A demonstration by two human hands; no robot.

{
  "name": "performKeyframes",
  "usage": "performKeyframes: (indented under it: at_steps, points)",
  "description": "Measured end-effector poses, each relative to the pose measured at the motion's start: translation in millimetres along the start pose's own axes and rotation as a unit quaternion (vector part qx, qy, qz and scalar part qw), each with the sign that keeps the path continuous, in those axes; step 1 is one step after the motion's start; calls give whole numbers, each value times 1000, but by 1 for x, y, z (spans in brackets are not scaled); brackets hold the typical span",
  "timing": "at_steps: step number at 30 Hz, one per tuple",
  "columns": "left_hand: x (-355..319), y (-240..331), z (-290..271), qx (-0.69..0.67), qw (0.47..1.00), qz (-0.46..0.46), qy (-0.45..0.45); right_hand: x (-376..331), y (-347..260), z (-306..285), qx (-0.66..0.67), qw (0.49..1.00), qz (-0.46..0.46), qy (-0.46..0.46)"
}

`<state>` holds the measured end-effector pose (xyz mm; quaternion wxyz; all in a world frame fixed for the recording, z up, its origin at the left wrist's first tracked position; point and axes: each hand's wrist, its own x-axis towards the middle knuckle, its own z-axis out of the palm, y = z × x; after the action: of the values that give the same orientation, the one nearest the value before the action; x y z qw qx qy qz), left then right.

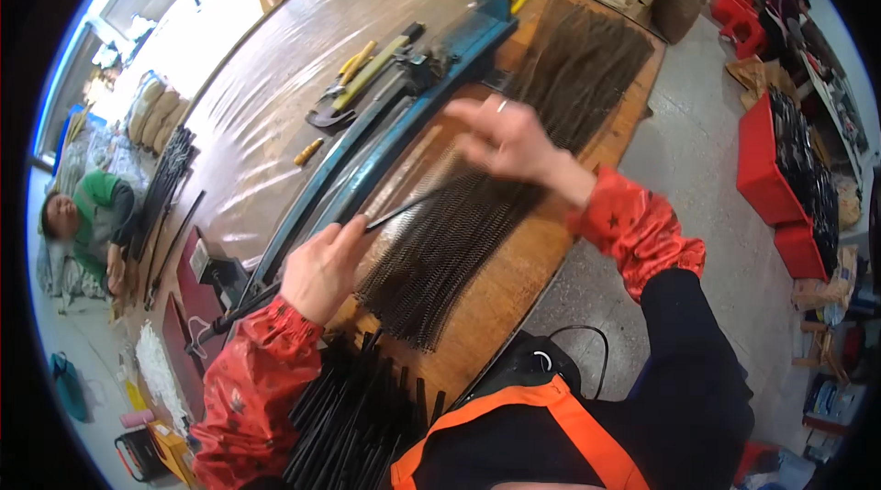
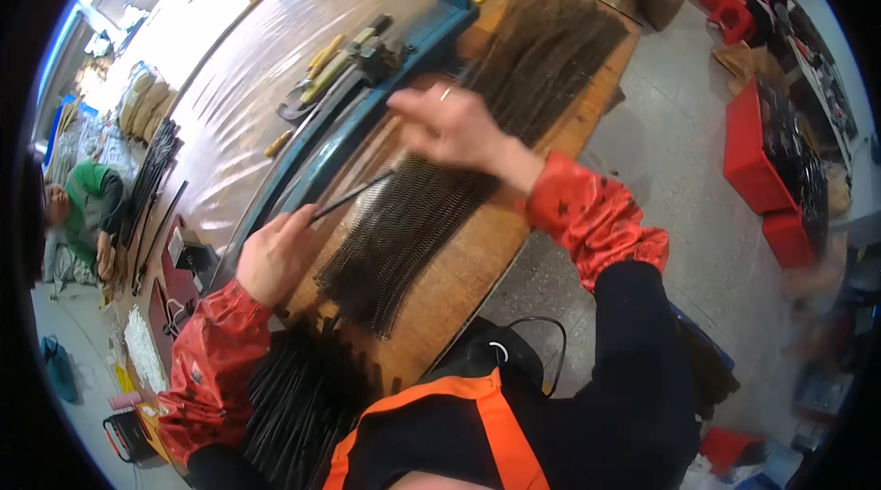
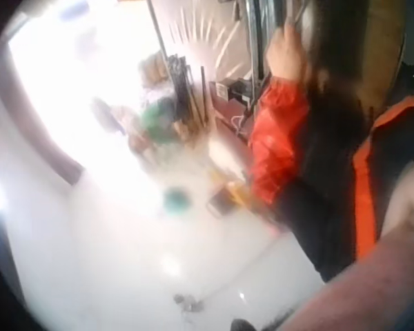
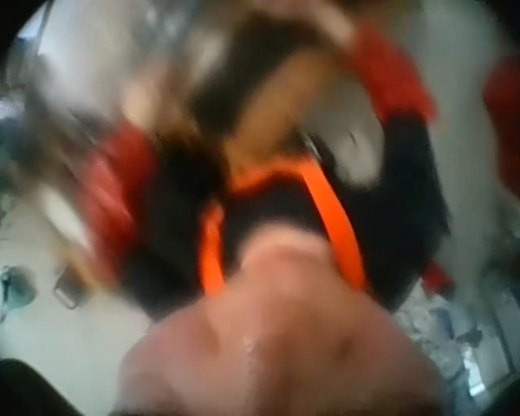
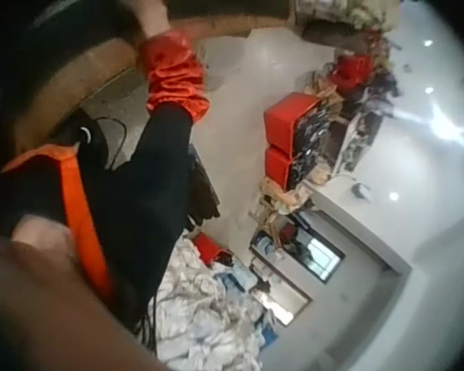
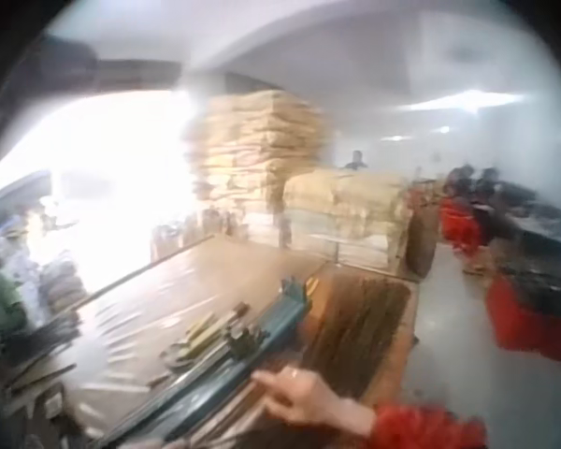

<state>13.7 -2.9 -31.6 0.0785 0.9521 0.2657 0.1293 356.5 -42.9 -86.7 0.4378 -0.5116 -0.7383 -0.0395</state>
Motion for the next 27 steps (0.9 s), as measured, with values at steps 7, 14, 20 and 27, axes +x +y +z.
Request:
performKeyframes:
  at_steps: [7, 14, 20, 27]
  points:
    - [-21, -15, -44, 98, 994, -39, -13, -19, -10, 21, -51, 992, 71, -94]
    - [-77, -27, -71, 127, 988, -82, 45, 10, -88, 38, 405, 885, 156, -170]
    - [-98, -30, -73, 96, 987, -119, 38, 8, -98, 59, 212, 971, 102, -48]
    - [-119, -21, -84, 50, 987, -151, 29, 15, -117, 69, 382, 913, 137, -30]
